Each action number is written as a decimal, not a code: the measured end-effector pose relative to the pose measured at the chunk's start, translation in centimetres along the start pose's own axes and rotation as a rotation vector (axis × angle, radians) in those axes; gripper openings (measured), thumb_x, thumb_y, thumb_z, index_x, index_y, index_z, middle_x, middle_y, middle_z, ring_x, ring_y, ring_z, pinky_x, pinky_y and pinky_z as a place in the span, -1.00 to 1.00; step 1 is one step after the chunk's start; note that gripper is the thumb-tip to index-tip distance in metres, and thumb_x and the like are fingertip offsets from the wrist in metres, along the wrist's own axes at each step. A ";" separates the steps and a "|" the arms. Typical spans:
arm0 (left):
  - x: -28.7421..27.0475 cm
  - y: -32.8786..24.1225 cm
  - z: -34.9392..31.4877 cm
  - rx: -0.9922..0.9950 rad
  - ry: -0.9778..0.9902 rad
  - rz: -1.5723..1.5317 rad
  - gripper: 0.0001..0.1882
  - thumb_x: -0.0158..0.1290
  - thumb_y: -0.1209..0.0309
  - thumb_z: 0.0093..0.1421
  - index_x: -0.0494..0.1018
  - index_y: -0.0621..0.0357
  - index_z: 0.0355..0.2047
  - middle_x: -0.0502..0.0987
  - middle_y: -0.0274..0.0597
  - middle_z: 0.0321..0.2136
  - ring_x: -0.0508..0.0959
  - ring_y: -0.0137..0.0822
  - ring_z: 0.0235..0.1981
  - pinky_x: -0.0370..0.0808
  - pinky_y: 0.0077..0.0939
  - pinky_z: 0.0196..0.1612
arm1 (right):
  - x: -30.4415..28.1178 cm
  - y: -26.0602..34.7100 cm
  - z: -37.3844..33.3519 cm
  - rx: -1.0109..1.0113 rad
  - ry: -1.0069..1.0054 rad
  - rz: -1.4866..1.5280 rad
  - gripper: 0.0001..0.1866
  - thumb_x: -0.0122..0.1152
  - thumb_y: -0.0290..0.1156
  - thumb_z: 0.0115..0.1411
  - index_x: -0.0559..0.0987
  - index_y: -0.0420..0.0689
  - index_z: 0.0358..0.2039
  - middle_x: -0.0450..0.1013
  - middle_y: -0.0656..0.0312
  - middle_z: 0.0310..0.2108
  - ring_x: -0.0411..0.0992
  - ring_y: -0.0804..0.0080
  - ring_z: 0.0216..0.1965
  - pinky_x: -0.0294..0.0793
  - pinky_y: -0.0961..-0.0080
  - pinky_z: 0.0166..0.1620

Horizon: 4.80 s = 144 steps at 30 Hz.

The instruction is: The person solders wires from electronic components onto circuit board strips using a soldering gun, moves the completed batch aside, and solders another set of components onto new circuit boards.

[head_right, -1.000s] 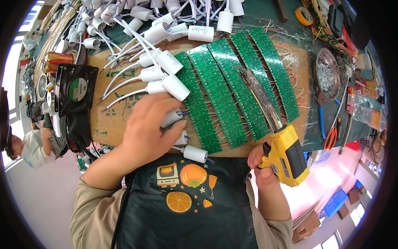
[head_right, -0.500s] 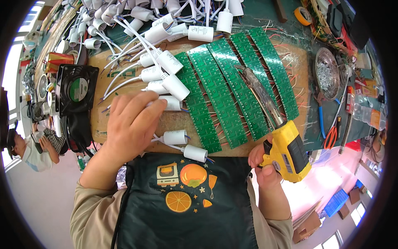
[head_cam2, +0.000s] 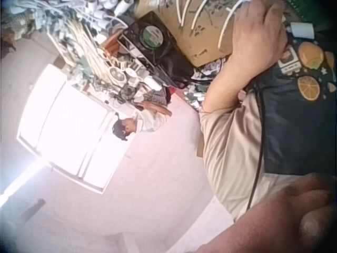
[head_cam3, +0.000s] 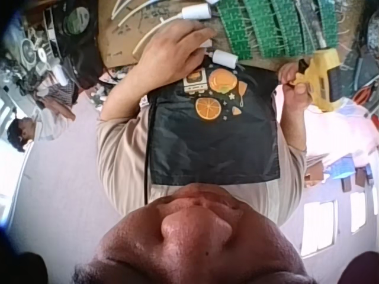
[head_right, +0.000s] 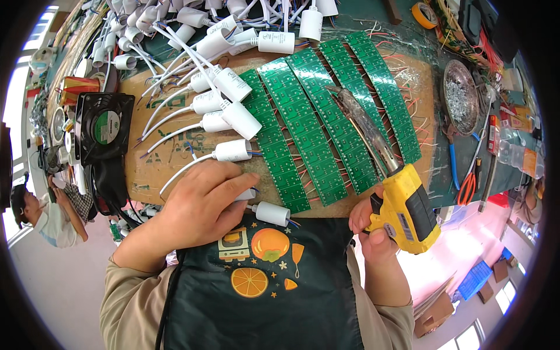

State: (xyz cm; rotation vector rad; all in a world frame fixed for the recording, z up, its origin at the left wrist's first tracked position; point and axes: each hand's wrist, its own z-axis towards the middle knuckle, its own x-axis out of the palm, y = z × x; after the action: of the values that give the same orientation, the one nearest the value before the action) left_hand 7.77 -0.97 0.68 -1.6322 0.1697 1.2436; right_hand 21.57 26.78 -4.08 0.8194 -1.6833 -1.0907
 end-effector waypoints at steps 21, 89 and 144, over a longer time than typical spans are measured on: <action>3.5 0.5 1.1 -0.038 -0.361 0.060 -0.70 0.21 0.62 -0.10 0.50 0.23 -0.28 0.43 -0.01 -0.17 0.51 -0.12 -0.30 0.50 -0.32 -0.27 | -0.1 -0.2 -1.4 0.011 0.084 -0.011 -0.16 0.39 0.11 0.09 0.29 -0.18 0.18 0.29 0.34 -0.58 0.28 0.51 -0.61 0.28 0.57 -0.57; 4.4 0.8 2.3 -0.068 -0.387 0.175 -0.89 0.16 0.52 -0.09 0.45 0.18 -0.51 0.19 0.13 0.32 0.01 0.35 0.39 -0.10 0.38 0.30 | -2.2 -1.2 -4.8 0.190 0.242 -0.071 -0.63 0.39 -0.17 0.08 0.49 -0.23 -0.45 0.38 0.26 -0.61 0.34 0.44 -0.62 0.29 0.54 -0.54; 4.4 0.9 2.1 -0.061 -0.371 0.220 -0.84 0.23 0.57 -0.14 0.48 0.10 -0.53 0.20 0.17 0.31 0.06 0.34 0.37 0.01 0.20 0.33 | -3.3 -1.3 -5.7 0.199 0.291 -0.125 -0.56 0.41 -0.12 0.08 0.47 -0.25 -0.39 0.38 0.27 -0.61 0.33 0.50 -0.61 0.28 0.55 -0.53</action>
State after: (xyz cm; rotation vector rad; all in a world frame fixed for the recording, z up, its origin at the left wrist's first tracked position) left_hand 7.89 2.17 -3.15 -1.4309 0.0811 1.7112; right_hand 28.07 27.49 -5.51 1.1653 -1.5238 -0.8463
